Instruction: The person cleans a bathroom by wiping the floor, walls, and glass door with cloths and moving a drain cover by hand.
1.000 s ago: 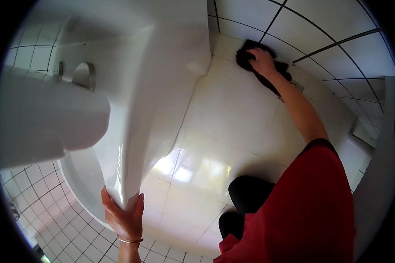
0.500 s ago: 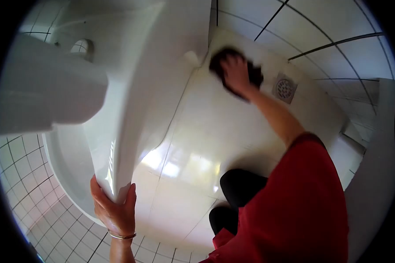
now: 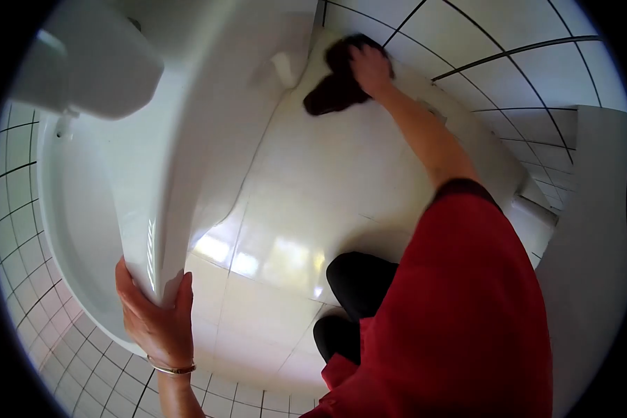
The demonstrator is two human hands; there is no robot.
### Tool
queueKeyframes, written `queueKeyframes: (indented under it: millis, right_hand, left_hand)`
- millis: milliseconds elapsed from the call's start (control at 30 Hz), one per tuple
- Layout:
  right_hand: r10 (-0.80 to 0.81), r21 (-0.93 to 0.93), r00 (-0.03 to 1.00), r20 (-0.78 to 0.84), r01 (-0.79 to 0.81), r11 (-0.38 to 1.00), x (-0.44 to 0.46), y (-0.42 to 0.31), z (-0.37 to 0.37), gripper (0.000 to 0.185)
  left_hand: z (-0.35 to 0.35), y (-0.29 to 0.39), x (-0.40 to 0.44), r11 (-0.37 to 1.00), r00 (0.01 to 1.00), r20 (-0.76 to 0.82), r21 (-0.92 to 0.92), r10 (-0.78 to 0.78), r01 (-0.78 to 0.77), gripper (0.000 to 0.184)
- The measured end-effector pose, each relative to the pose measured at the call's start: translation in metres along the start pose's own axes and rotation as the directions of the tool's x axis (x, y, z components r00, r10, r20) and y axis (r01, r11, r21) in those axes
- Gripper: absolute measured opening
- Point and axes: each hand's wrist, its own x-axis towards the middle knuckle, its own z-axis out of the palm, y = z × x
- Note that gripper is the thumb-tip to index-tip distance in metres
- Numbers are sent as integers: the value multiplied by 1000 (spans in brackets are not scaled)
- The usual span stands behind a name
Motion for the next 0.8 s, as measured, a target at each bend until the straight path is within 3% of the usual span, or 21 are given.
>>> queueKeyframes:
  millis: [100,167,200,233,267,300,333,367,400,433,500,567,600,633,667,733,800]
  right_hand:
    - [181,-50,970,162,-176,983,-54,66,-29,33]
    - [320,-217,906,279,-265,939,-81,116,-25,35]
    - [313,-219,907,283,-256,941,-78,111,-42,35]
    - [512,-117,776,370,-507,854,-75,110,-63,34]
    - [662,-46,587,466,-731,680,-76,110,-81,34]
    - [665,43,667,336,-716,697,-70,118,-65,34]
    - [580,92,745,331,-637,766,-64,124,-47,37]
    - [636,101,706,311,-690,717,-57,79,-62,39]
    - [537,-7,765,356,-572,820,-57,48,-53,36]
    - [522,-26,768,370,-553,833,-57,1,-58,30]
    - [290,84,903,318,-332,940,-91,-68,-55,29]
    - [198,271,907,371,-310,911,-148,-111,-63,34]
    - [122,315,866,484,-303,899,-175,-125,-74,33]
    - [-43,304,809,586,-171,937,-196,-132,-87,34]
    - [-205,350,869,451,39,936,-209,-131,-103,40]
    - [-335,273,934,126,292,917,-205,-123,-84,45]
    - [-352,172,926,139,327,929,-159,-115,-48,42]
  left_hand:
    - [0,-2,2,996,998,-32,74,55,-52,76]
    - [2,0,3,991,995,-74,118,72,-63,75]
    - [2,1,3,992,995,-71,116,64,-55,75]
    - [1,2,5,995,997,-62,91,41,-35,74]
    - [1,2,5,998,998,-54,63,27,-24,73]
    - [2,3,4,998,998,-53,48,31,-28,73]
    - [3,4,5,998,998,-67,58,15,-11,73]
    - [4,5,5,998,997,-80,69,-1,6,72]
    - [4,4,5,998,997,-80,59,1,3,72]
    - [6,3,5,998,996,-93,67,14,-8,72]
    - [4,3,3,997,995,-92,80,26,-18,72]
    - [2,7,5,993,992,-113,109,57,-45,72]
    - [3,7,4,994,991,-122,98,50,-38,72]
    - [4,5,5,994,991,-125,98,55,-43,72]
    - [5,2,4,993,990,-124,104,62,-49,72]
    - [7,1,7,994,989,-136,100,64,-51,70]
    - [6,0,4,992,988,-131,106,76,-62,68]
